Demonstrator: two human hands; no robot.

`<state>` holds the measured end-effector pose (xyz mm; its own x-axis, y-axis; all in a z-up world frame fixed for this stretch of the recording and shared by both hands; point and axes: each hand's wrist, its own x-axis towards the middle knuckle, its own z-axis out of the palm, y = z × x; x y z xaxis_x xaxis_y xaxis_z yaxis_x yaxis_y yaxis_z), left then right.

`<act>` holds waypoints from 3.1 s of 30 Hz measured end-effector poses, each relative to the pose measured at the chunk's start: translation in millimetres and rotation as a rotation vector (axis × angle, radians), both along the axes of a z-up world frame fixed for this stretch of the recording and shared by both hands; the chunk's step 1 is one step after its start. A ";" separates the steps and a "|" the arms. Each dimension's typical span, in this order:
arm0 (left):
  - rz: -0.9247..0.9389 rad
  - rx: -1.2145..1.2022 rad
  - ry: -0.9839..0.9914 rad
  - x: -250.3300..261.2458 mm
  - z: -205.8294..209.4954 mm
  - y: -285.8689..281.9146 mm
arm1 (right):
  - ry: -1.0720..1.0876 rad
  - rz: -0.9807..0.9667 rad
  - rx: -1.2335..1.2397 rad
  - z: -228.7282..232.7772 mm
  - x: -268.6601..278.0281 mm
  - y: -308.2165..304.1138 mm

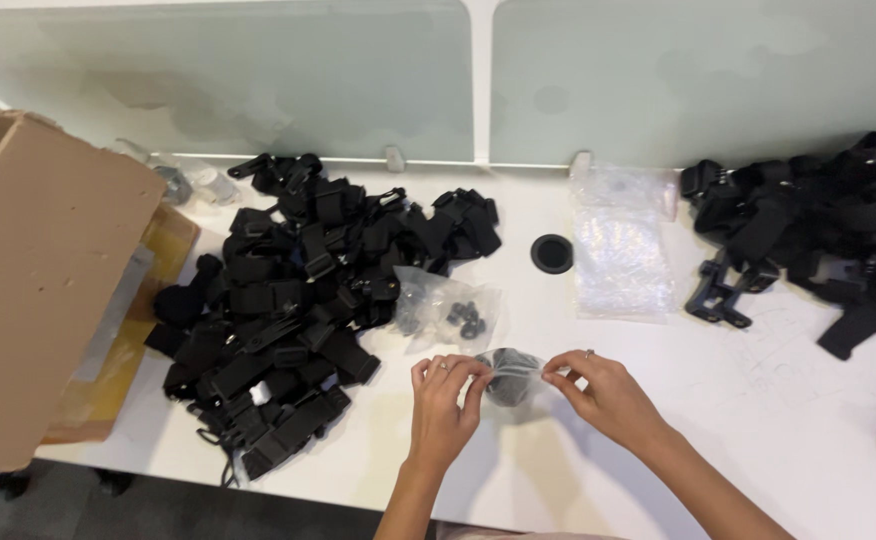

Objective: The person places black plastic components into small plastic bags, seals the bags, and puts them into a cardboard box on an office desk.

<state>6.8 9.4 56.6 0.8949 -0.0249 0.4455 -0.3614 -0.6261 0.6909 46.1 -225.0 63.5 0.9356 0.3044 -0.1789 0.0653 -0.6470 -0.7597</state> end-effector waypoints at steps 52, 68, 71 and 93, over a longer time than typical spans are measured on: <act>0.154 0.171 -0.162 -111.6 68.5 93.5 | -0.328 0.504 0.255 57.6 -52.0 143.0; 0.537 0.165 -0.089 -97.2 96.4 130.2 | -0.794 0.611 0.274 73.1 -24.5 192.3; 0.563 0.190 -0.187 -90.1 106.4 147.5 | -0.931 0.608 0.162 77.4 -16.8 208.4; 0.028 -0.369 -0.031 -2.6 206.4 439.6 | -0.034 0.551 0.639 188.7 97.7 471.2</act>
